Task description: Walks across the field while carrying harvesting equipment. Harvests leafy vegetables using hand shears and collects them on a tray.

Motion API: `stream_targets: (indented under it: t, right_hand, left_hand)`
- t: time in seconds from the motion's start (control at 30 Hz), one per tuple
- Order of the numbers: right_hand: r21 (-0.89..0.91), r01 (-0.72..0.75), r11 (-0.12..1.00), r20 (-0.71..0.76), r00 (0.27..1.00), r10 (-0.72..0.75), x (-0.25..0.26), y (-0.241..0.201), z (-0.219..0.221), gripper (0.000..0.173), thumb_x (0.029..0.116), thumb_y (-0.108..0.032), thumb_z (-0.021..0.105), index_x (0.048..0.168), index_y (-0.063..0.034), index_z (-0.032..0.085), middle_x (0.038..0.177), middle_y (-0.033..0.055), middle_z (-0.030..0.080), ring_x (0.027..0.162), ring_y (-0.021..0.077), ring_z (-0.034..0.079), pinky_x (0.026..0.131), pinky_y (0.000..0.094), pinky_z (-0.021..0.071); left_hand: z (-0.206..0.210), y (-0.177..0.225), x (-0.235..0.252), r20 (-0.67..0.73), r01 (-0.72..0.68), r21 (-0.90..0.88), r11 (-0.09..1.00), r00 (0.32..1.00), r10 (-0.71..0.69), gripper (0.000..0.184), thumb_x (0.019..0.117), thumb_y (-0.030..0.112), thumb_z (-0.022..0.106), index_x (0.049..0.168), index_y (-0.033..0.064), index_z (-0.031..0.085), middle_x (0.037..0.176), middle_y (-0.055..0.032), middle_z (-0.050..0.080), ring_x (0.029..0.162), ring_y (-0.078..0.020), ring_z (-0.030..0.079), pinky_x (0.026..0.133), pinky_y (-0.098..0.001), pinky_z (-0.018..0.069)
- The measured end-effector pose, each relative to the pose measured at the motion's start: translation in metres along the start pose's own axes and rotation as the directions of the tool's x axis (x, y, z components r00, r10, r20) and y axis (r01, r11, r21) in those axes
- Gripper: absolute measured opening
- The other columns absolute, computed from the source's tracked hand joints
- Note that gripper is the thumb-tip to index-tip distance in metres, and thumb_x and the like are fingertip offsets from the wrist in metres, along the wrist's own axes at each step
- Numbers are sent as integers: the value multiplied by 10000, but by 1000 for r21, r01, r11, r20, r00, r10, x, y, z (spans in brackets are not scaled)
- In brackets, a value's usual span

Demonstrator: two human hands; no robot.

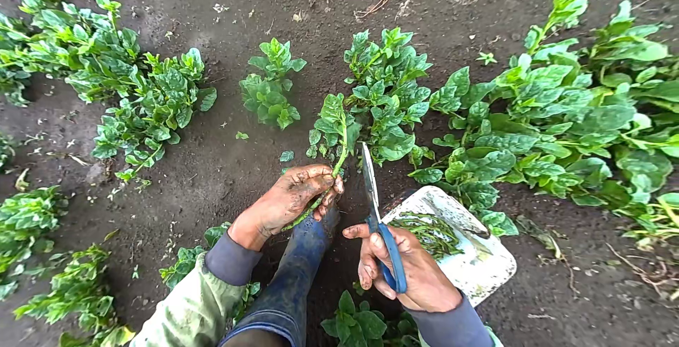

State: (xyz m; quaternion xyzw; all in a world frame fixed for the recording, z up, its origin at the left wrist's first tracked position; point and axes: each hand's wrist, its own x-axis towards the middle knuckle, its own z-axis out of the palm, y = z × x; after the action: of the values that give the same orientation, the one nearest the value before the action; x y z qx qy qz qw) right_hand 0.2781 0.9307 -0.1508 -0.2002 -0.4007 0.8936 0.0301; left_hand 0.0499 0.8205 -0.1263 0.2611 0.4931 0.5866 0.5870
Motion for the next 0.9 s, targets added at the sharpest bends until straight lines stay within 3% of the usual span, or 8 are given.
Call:
stream_targets:
  t: [0.07, 0.17, 0.23, 0.33, 0.57, 0.7, 0.83, 0.9]
  right_hand:
    - [-37, 5, 999, -24, 1000, -6, -3, -3, 0, 386, 1041, -348, 604, 1229, -25, 700, 691, 35, 679, 487, 59, 613, 385, 187, 478]
    - [28, -16, 999, 149, 989, 11, -7, -5, -4, 517, 1030, -484, 567, 1297, -51, 658, 825, 63, 738, 580, 89, 689, 410, 201, 519]
    - [111, -39, 993, 270, 963, 7, -5, -4, -1, 538, 1042, -492, 532, 1320, -45, 638, 859, 75, 739, 627, 105, 712, 442, 210, 547]
    - [207, -93, 974, 328, 945, 20, 1, 0, 9, 546, 1049, -495, 521, 1312, -30, 634, 852, 92, 731, 647, 131, 724, 460, 229, 565]
    - [324, -135, 936, 199, 977, 71, 21, -5, 21, 611, 1017, -540, 547, 1228, 21, 667, 783, 106, 713, 600, 154, 717, 444, 255, 575]
    - [329, -112, 938, 164, 985, 60, 26, -5, 22, 487, 1045, -427, 571, 1174, 30, 678, 704, 81, 683, 530, 129, 671, 442, 253, 564]
    - [188, -110, 976, 90, 992, 94, 15, -6, 20, 455, 1038, -408, 596, 1202, 7, 687, 698, 67, 689, 520, 110, 665, 415, 234, 538]
    - [-38, -99, 994, -59, 994, 96, 9, -9, 19, 426, 1044, -397, 589, 1199, -13, 685, 725, 61, 699, 524, 98, 660, 371, 209, 488]
  left_hand:
    - [3, 4, -1, -100, 15, 166, 986, 995, 2, 258, 1079, 144, 434, 1025, 56, 670, 771, 37, 618, 656, -43, 603, 601, -191, 536]
    - [7, 3, 2, -196, 26, 389, 921, 979, 55, 249, 1073, 142, 466, 1015, 60, 693, 767, 50, 631, 645, -24, 602, 593, -179, 530]
    - [8, -1, 3, -216, 29, 483, 875, 973, 87, 244, 1070, 154, 480, 1021, 66, 702, 772, 56, 628, 648, -7, 593, 600, -168, 519]
    - [10, -6, 6, -221, 32, 541, 840, 970, 105, 235, 1062, 162, 491, 997, 79, 701, 752, 62, 612, 646, 3, 580, 603, -165, 506]
    - [10, -11, 9, -216, 48, 683, 729, 967, 139, 255, 1057, 196, 491, 1000, 91, 717, 789, 44, 637, 680, -8, 584, 648, -201, 508]
    - [7, -13, 10, -222, 63, 696, 715, 966, 131, 259, 1056, 206, 493, 1006, 95, 722, 782, 46, 637, 670, -15, 583, 642, -211, 507]
    - [6, -9, 10, -252, 83, 605, 792, 963, 91, 254, 1053, 177, 491, 1004, 85, 723, 765, 52, 637, 645, -8, 592, 620, -194, 525]
    - [6, -7, 8, -270, 109, 553, 826, 961, 54, 253, 1060, 170, 494, 1006, 76, 722, 743, 49, 631, 616, -9, 585, 592, -188, 520]
